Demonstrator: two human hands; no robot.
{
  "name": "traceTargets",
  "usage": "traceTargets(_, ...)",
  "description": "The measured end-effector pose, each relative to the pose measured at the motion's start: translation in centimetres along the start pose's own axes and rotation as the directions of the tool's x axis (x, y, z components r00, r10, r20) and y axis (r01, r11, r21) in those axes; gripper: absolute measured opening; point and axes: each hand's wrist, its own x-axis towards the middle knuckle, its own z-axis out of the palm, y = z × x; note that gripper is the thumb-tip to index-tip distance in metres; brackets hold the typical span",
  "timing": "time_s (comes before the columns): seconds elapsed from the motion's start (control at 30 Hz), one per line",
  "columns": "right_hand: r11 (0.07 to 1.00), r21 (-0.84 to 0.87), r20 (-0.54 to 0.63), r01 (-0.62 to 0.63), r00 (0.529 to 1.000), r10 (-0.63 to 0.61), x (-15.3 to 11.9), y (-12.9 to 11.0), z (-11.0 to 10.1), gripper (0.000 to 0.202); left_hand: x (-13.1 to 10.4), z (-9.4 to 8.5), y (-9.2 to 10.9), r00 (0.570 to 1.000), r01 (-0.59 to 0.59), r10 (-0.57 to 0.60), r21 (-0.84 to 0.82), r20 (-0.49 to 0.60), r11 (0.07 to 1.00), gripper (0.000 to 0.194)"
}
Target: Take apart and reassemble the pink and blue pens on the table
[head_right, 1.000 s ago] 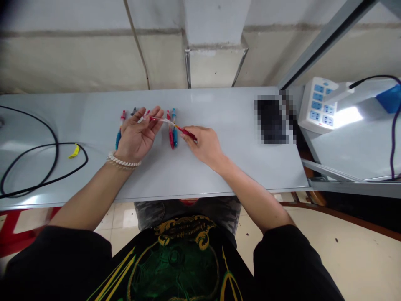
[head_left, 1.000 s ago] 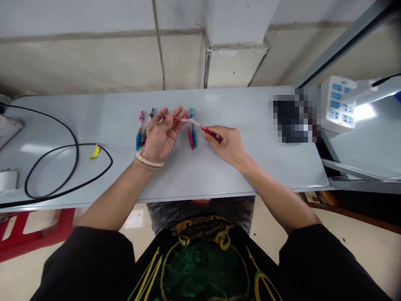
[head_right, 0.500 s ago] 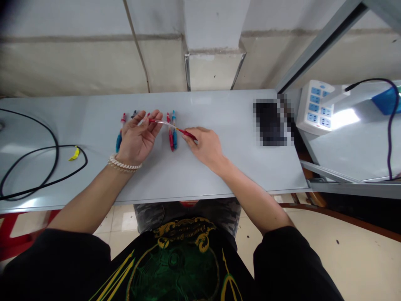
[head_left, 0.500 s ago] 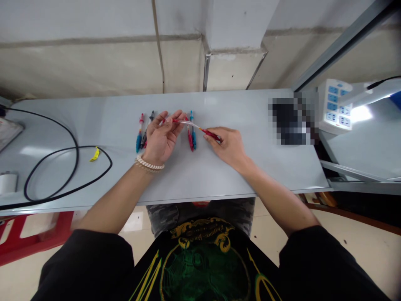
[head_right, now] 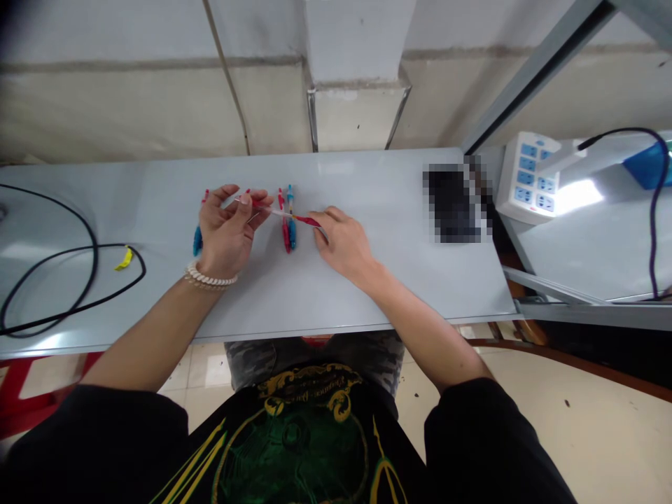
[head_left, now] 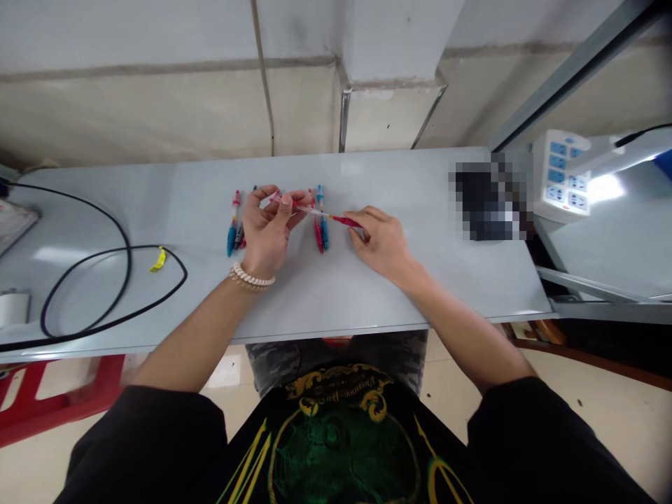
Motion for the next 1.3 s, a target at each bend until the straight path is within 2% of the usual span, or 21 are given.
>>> traceTargets(0.1,0.999,0.026,-0.030,0.021,0.999,-0.020,-0.1,0.0,0.0,0.036,0.1,-0.1,0.0,1.000,-0.008,0.009,0.021,-0.026,1.000,0.056)
traceTargets(0.23,0.997,0.048,-0.063,0.063,0.996,-0.060,-0.3,-0.2,-0.1,0.033,-0.4,0.4,0.0,1.000,0.010,-0.010,0.058,-0.003,0.998,0.060)
traceTargets(0.43,0.998,0.017,-0.149,0.064,0.987,-0.061,-0.6,-0.2,-0.1,0.027,-1.0,1.2,0.3,0.994,0.110,-0.110,-0.017,0.007,0.994,0.041)
traceTargets(0.63,0.994,-0.088,-0.216,0.068,0.973,-0.085,-0.4,-0.1,0.2,0.025,-0.8,1.1,0.4,0.984,0.179,-0.180,-0.055,-0.010,0.982,0.036)
traceTargets(0.87,0.977,-0.052,-0.335,0.206,0.918,-0.211,-0.4,0.3,1.0,0.025,-0.7,1.1,0.5,0.983,0.185,-0.186,-0.052,-0.005,0.981,0.031)
traceTargets(1.03,0.977,0.011,-0.327,0.215,0.924,-0.199,-0.5,0.3,1.3,0.025,-0.8,1.5,0.6,0.985,0.167,-0.170,-0.071,-0.033,0.983,0.020)
traceTargets(1.17,0.981,0.004,-0.331,0.196,0.926,-0.184,-0.5,0.2,1.4,0.027,-0.9,1.6,0.6,0.982,0.184,-0.186,-0.057,-0.026,0.981,0.021)
traceTargets(1.3,0.974,0.014,-0.345,0.228,0.915,-0.209,-0.5,0.1,1.2,0.027,-0.9,1.7,0.7,0.980,0.193,-0.195,-0.058,-0.026,0.979,0.019)
